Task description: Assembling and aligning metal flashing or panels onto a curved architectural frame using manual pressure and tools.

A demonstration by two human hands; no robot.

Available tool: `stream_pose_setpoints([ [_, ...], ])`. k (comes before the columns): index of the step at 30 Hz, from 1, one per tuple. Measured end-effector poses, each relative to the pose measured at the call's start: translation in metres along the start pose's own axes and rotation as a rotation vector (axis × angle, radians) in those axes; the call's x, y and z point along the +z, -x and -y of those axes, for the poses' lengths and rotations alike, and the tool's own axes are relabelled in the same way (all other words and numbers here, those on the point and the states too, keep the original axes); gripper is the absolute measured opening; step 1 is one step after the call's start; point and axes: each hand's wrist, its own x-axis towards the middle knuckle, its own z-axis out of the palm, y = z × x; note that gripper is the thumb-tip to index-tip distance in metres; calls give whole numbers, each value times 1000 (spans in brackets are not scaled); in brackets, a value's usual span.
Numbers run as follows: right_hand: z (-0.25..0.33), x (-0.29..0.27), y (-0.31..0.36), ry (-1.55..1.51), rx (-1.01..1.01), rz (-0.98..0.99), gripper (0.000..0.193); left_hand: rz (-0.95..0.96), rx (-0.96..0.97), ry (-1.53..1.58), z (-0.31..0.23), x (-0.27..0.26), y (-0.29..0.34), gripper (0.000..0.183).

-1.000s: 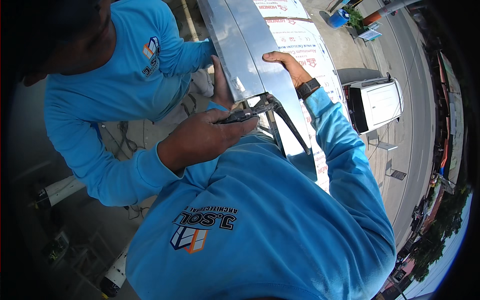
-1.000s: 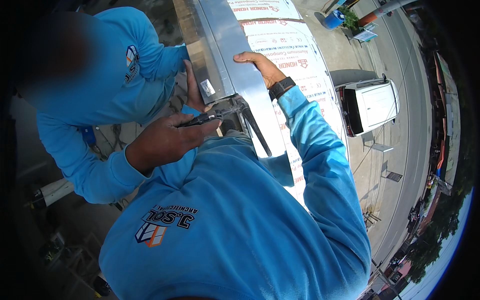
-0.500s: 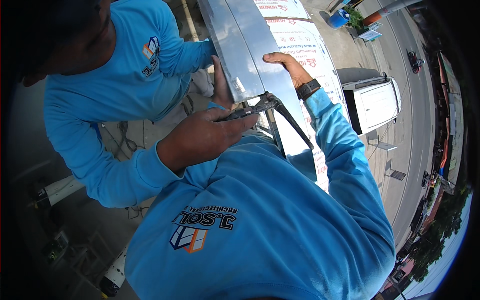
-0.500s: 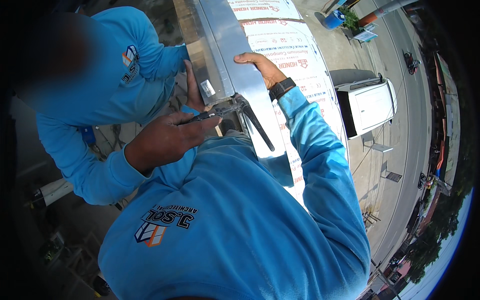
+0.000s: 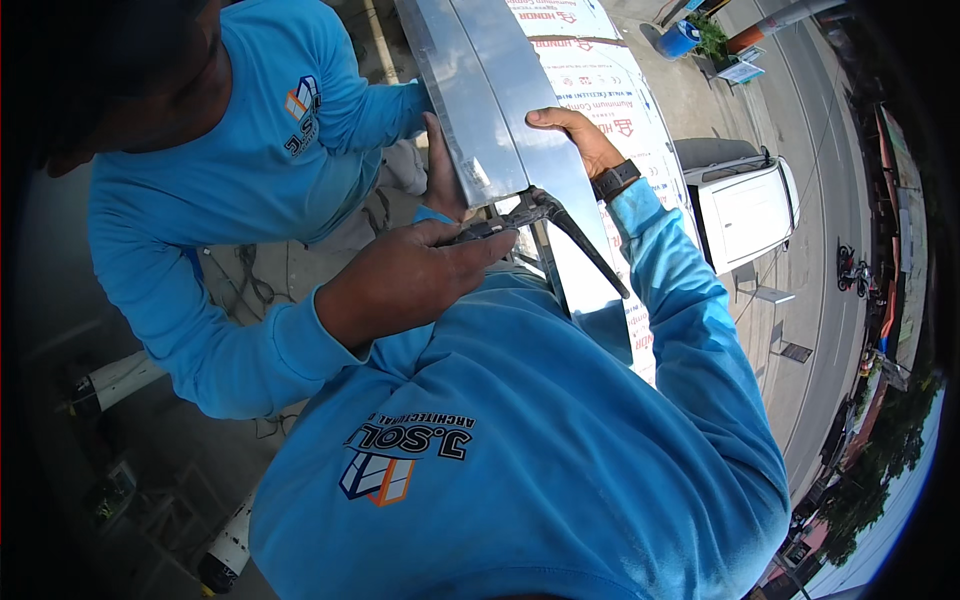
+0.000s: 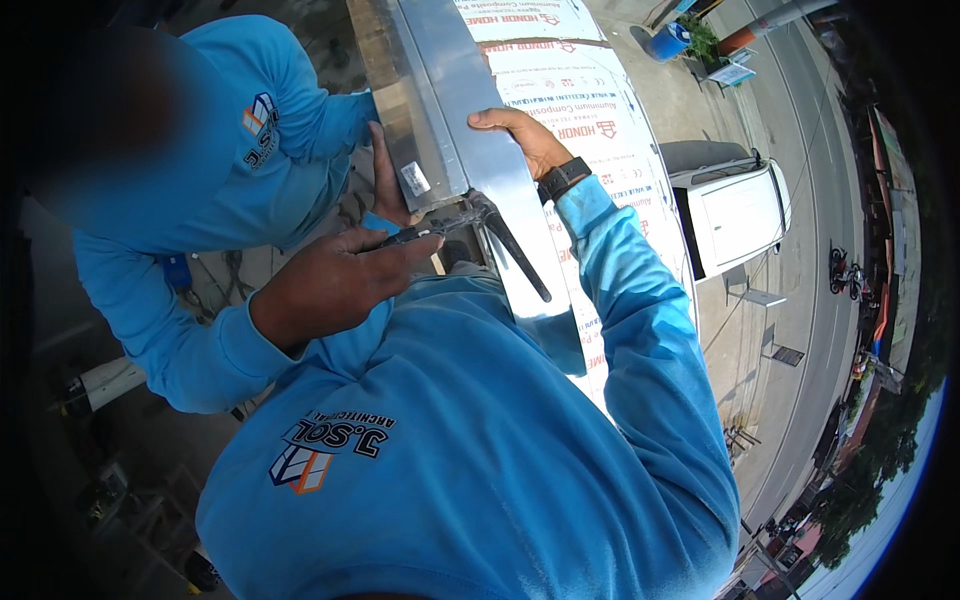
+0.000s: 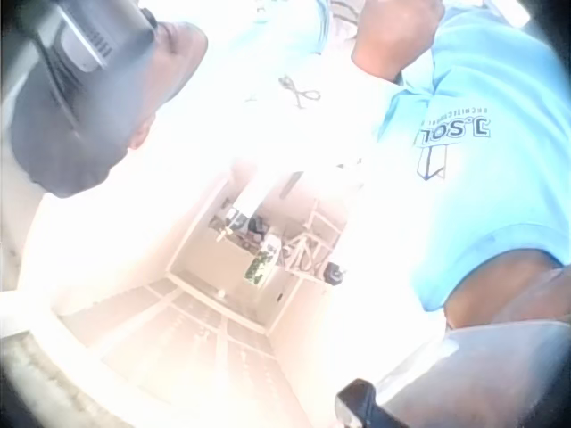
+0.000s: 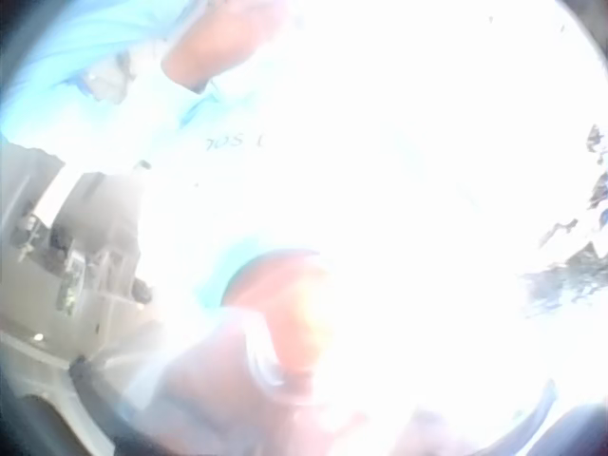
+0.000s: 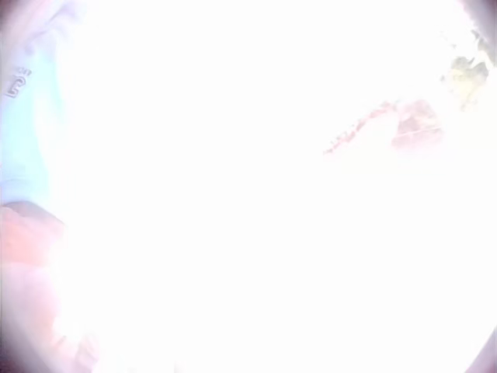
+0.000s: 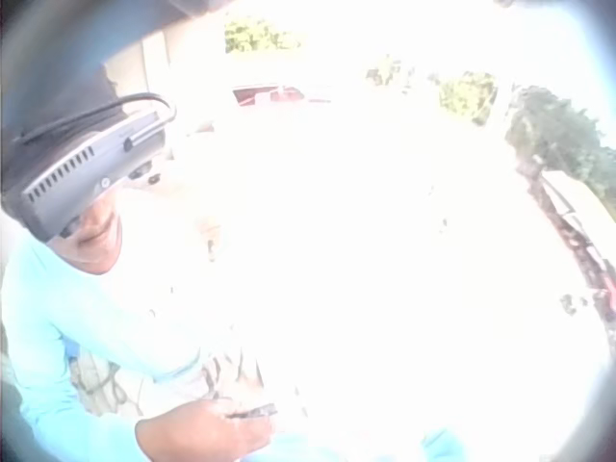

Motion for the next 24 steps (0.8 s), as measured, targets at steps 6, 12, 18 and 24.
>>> stream_pose_setpoints([
  [6,0,2,1,-11,2,-18,54,-17,30,-20,2,3,0,40],
  [12,0,0,-1,-27,11,-6,52,7,38,-68,4,0,-1,41],
  [18,0,0,-1,-25,26,-16,53,45,142,-131,11,-7,1,31],
  [24,-5,-5,-3,4,21,-10,56,120,141,-187,12,-10,1,10],
])
